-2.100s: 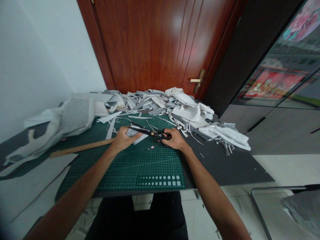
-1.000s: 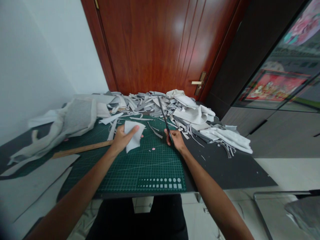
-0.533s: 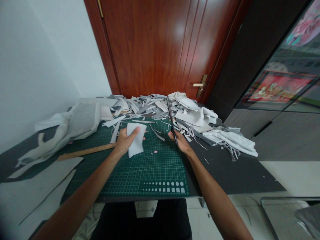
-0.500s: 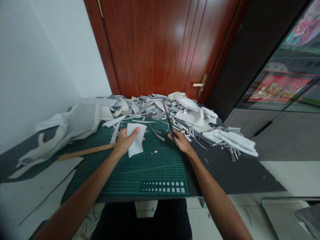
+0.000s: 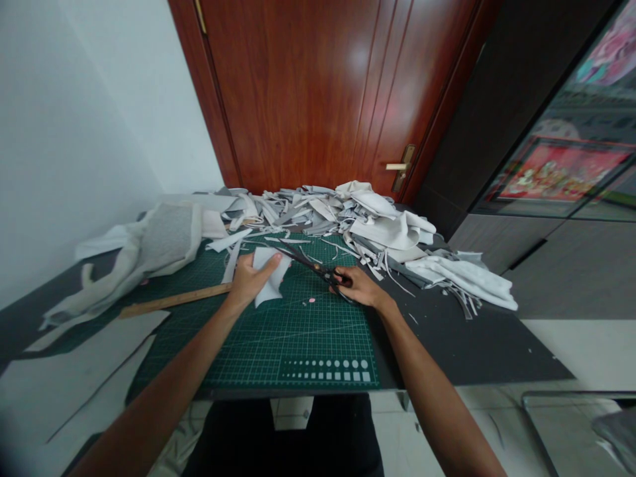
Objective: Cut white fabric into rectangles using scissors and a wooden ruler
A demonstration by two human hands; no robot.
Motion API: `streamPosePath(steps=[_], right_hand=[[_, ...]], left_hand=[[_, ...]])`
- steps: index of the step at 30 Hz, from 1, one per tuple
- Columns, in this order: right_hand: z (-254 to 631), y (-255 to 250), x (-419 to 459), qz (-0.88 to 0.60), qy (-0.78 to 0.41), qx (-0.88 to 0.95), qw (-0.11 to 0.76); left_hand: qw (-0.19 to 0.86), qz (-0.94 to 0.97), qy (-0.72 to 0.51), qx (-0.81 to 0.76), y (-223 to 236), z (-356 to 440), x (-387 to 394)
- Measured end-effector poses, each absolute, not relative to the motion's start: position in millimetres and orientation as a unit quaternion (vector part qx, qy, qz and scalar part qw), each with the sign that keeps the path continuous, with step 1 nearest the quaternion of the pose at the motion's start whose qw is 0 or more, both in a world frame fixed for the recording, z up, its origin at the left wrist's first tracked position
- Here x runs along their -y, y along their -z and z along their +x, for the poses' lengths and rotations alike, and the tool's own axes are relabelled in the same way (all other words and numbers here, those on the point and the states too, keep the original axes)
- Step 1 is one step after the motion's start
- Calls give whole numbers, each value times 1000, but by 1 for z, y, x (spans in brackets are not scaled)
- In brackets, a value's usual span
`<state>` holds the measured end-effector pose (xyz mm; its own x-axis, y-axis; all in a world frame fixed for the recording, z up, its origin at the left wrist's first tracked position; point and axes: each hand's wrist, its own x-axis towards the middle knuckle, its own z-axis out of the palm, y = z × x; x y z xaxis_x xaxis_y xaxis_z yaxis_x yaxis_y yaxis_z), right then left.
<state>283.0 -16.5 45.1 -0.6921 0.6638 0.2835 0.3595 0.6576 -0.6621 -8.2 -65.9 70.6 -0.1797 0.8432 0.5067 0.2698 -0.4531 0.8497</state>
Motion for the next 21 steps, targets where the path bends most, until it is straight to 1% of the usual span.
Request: streamPosePath(steps=[4,10,14,21], right_hand=[[283,-48,18,-294,-307,866,263],[280,-50,22,-299,-343,852,257],[278,-52,24,-289,-374,841,264],[278,-54,26,-290,-382,835,270]], left_hand=[[216,604,-614,-461,-73,-9,66],[245,619,-595,-449,-73,-8,68],[230,624,-592,-455,-74,-9,68],[217,625,-593,-459,-75,-9,68]])
